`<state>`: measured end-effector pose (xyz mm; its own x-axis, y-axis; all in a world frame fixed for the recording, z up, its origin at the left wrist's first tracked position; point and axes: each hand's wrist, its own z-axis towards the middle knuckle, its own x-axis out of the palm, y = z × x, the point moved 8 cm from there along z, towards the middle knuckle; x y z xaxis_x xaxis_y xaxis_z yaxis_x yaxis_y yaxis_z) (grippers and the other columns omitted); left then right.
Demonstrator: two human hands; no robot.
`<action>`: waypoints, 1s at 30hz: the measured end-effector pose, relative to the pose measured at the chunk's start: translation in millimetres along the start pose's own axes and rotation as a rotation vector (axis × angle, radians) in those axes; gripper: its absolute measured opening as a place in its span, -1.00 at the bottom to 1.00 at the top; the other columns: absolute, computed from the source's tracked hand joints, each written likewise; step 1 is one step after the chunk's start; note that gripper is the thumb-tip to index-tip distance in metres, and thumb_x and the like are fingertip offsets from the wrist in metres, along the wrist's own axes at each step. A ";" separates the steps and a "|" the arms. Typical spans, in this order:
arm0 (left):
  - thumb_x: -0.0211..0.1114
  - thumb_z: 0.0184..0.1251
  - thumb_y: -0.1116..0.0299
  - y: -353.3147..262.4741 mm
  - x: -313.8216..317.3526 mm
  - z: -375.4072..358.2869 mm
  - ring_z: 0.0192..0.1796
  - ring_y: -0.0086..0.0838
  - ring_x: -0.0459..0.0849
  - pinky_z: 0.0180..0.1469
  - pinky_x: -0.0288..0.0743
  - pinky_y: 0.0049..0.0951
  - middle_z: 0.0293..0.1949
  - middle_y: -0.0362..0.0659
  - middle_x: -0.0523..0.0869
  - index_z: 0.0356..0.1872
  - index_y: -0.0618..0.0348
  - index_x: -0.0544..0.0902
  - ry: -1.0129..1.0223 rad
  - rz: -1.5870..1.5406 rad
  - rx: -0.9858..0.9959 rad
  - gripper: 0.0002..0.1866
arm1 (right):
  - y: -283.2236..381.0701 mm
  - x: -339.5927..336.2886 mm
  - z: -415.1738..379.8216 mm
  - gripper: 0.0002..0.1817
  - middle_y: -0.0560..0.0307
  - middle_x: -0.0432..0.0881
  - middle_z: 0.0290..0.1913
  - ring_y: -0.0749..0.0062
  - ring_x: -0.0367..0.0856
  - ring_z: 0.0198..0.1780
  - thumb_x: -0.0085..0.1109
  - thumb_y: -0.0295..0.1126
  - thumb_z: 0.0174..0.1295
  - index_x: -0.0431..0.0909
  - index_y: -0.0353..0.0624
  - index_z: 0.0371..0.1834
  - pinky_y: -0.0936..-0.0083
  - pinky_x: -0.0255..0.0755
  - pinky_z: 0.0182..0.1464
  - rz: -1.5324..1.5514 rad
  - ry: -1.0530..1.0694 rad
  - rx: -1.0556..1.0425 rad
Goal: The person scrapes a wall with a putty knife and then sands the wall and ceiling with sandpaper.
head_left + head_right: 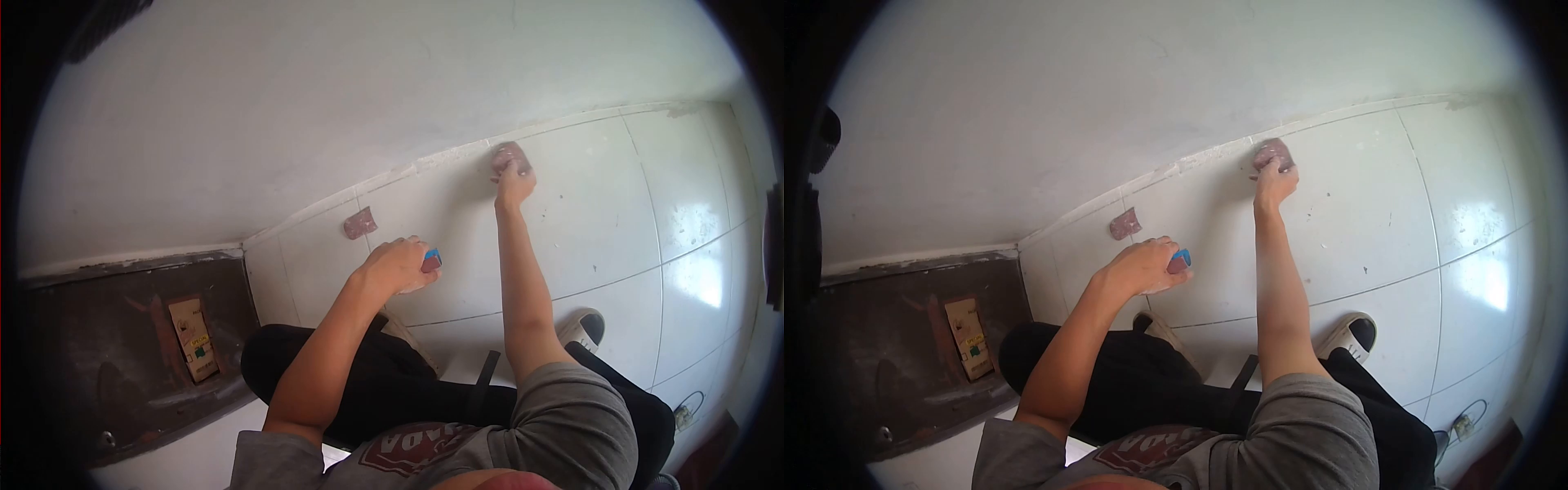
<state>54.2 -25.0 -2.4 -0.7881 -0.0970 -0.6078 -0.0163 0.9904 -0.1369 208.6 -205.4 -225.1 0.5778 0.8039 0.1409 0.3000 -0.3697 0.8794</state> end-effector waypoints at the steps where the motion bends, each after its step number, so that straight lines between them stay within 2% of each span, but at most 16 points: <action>1: 0.30 0.46 -0.05 -0.6 0.5 1.6 0.13 -0.01 0.72 0.16 0.59 -0.07 0.09 0.06 0.70 -0.04 0.26 0.67 -0.002 0.004 0.006 -0.52 | 22.2 -8.1 -3.5 -0.57 -0.36 0.67 -0.10 0.10 0.80 -0.31 0.21 -0.37 0.45 0.48 -0.68 0.06 0.35 0.79 -0.53 0.030 -0.081 -0.079; 5: 0.30 0.46 -0.05 -9.5 3.8 8.0 0.13 -0.02 0.71 0.18 0.58 -0.08 0.08 0.05 0.70 -0.03 0.28 0.67 0.051 -0.007 0.016 -0.51 | 85.8 2.5 -4.6 -0.60 -0.21 0.72 -0.03 0.22 0.79 -0.30 0.12 -0.41 0.52 0.50 -0.50 0.28 0.39 0.81 -0.47 0.184 -0.016 -0.424; 7: 0.30 0.47 -0.05 -10.8 5.0 14.9 0.13 -0.02 0.71 0.18 0.58 -0.09 0.08 0.05 0.70 -0.04 0.29 0.68 0.054 0.011 0.030 -0.50 | 123.4 18.0 -15.0 -0.60 -0.11 0.77 -0.05 0.33 0.79 -0.29 0.16 -0.40 0.52 0.55 -0.38 0.33 0.46 0.78 -0.44 0.147 0.081 -0.535; 9: 0.30 0.47 -0.05 -14.8 5.6 21.4 0.14 -0.03 0.71 0.18 0.58 -0.10 0.09 0.05 0.70 -0.04 0.29 0.68 0.062 0.011 0.038 -0.51 | 131.6 38.8 -12.7 -0.62 -0.10 0.81 -0.11 0.41 0.79 -0.27 0.23 -0.37 0.51 0.62 -0.40 0.25 0.49 0.73 -0.42 0.034 0.215 -0.478; 10: 0.30 0.48 -0.05 -17.0 4.2 24.6 0.14 -0.03 0.71 0.18 0.57 -0.10 0.09 0.05 0.70 -0.04 0.29 0.68 0.066 0.006 0.038 -0.51 | 142.5 47.9 -20.4 -0.64 -0.01 0.79 -0.08 0.45 0.77 -0.17 0.20 -0.32 0.54 0.65 -0.39 0.21 0.53 0.76 -0.35 0.095 0.255 -0.448; 13: 0.31 0.46 -0.06 -25.8 -0.8 35.9 0.13 -0.02 0.71 0.18 0.58 -0.10 0.08 0.08 0.71 -0.06 0.29 0.68 0.075 0.007 0.047 -0.50 | 160.7 60.9 -25.1 -0.59 0.04 0.78 -0.16 0.51 0.73 -0.23 0.27 -0.26 0.51 0.65 -0.39 0.21 0.54 0.71 -0.32 -0.009 0.173 -0.534; 15: 0.33 0.44 -0.07 -30.1 2.2 43.5 0.11 0.00 0.72 0.17 0.58 -0.09 0.06 0.11 0.72 -0.07 0.29 0.68 0.088 0.003 0.055 -0.49 | 158.4 64.1 -21.2 -0.65 -0.03 0.83 -0.22 0.31 0.77 -0.33 0.32 -0.21 0.43 0.72 -0.34 -0.01 0.35 0.60 -0.14 0.069 0.154 -0.389; 16: 0.33 0.44 -0.08 -29.6 4.0 49.3 0.10 0.01 0.72 0.17 0.58 -0.09 0.05 0.13 0.72 -0.07 0.29 0.69 0.087 0.005 0.060 -0.48 | 164.6 68.9 -24.2 -0.65 0.03 0.79 -0.31 0.37 0.72 -0.37 0.33 -0.20 0.43 0.70 -0.34 -0.05 0.38 0.55 -0.21 0.171 0.188 -0.360; 17: 0.34 0.43 -0.09 -28.9 1.0 57.0 0.09 0.03 0.73 0.16 0.59 -0.09 0.04 0.14 0.73 -0.08 0.29 0.69 0.078 0.014 0.069 -0.48 | 163.3 74.2 -29.0 -0.64 0.10 0.73 -0.38 0.48 0.66 -0.40 0.34 -0.18 0.43 0.69 -0.33 -0.07 0.45 0.52 -0.25 0.207 0.266 -0.226; 18: 0.34 0.42 -0.09 -27.5 -0.9 62.4 0.08 0.04 0.73 0.16 0.59 -0.08 0.03 0.16 0.73 -0.08 0.30 0.69 0.074 0.036 0.067 -0.47 | 153.3 88.5 -23.9 -0.66 0.17 0.66 -0.44 0.56 0.59 -0.46 0.33 -0.17 0.45 0.69 -0.30 -0.11 0.52 0.49 -0.33 0.194 0.273 -0.327; 19: 0.34 0.41 -0.10 -26.1 -0.5 66.7 0.08 0.06 0.73 0.16 0.59 -0.08 0.02 0.18 0.74 -0.08 0.31 0.69 0.069 0.052 0.065 -0.46 | 157.6 96.8 -32.8 -0.69 0.18 0.69 -0.45 0.58 0.59 -0.50 0.31 -0.19 0.46 0.69 -0.28 -0.19 0.55 0.47 -0.40 0.172 0.393 -0.227; 20: 0.35 0.41 -0.10 -25.1 -1.3 72.0 0.07 0.08 0.73 0.16 0.59 -0.08 0.01 0.20 0.74 -0.08 0.32 0.68 0.061 0.066 0.066 -0.45 | 158.4 109.3 -36.7 -0.70 0.15 0.78 -0.34 0.56 0.71 -0.36 0.27 -0.19 0.49 0.70 -0.24 -0.20 0.58 0.54 -0.42 0.176 0.552 -0.180; 22: 0.34 0.41 -0.09 -23.1 -1.1 80.8 0.11 0.13 0.71 0.19 0.57 -0.06 0.02 0.22 0.73 -0.06 0.33 0.68 0.021 0.101 0.083 -0.45 | 173.8 119.5 -46.4 -0.74 0.18 0.73 -0.38 0.54 0.72 -0.35 0.21 -0.28 0.53 0.65 -0.23 -0.27 0.59 0.56 -0.31 0.265 0.562 -0.255; 25: 0.33 0.42 -0.10 -22.2 2.2 79.9 0.14 0.14 0.70 0.20 0.56 -0.03 0.06 0.22 0.73 -0.01 0.35 0.68 0.037 -0.014 0.023 -0.42 | 208.4 103.9 -46.6 -0.80 0.21 0.65 -0.34 0.53 0.71 -0.29 0.19 -0.42 0.52 0.60 -0.33 -0.25 0.51 0.62 -0.19 0.422 0.418 -0.213; 27: 0.32 0.42 -0.11 -16.2 13.8 72.8 0.17 0.13 0.69 0.21 0.54 -0.03 0.09 0.23 0.73 0.04 0.37 0.66 0.084 -0.043 -0.031 -0.39 | 217.9 86.1 -30.1 -0.84 0.21 0.63 -0.31 0.55 0.65 -0.28 0.19 -0.42 0.50 0.59 -0.34 -0.13 0.55 0.58 -0.19 0.516 0.234 -0.215; 30: 0.32 0.40 -0.17 -13.8 31.2 51.6 0.20 0.15 0.68 0.27 0.54 -0.03 0.14 0.22 0.71 0.04 0.33 0.66 0.309 -0.039 -0.074 -0.37 | 245.5 56.0 -34.0 -0.76 0.19 0.60 -0.28 0.55 0.59 -0.30 0.16 -0.44 0.49 0.49 -0.38 0.09 0.58 0.55 -0.22 0.558 -0.040 -0.171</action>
<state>61.5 -46.8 -59.8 -0.9356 -0.1122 -0.3348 -0.0863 0.9921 -0.0912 288.8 -235.3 14.2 0.6422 0.4902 0.5893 -0.1826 -0.6488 0.7387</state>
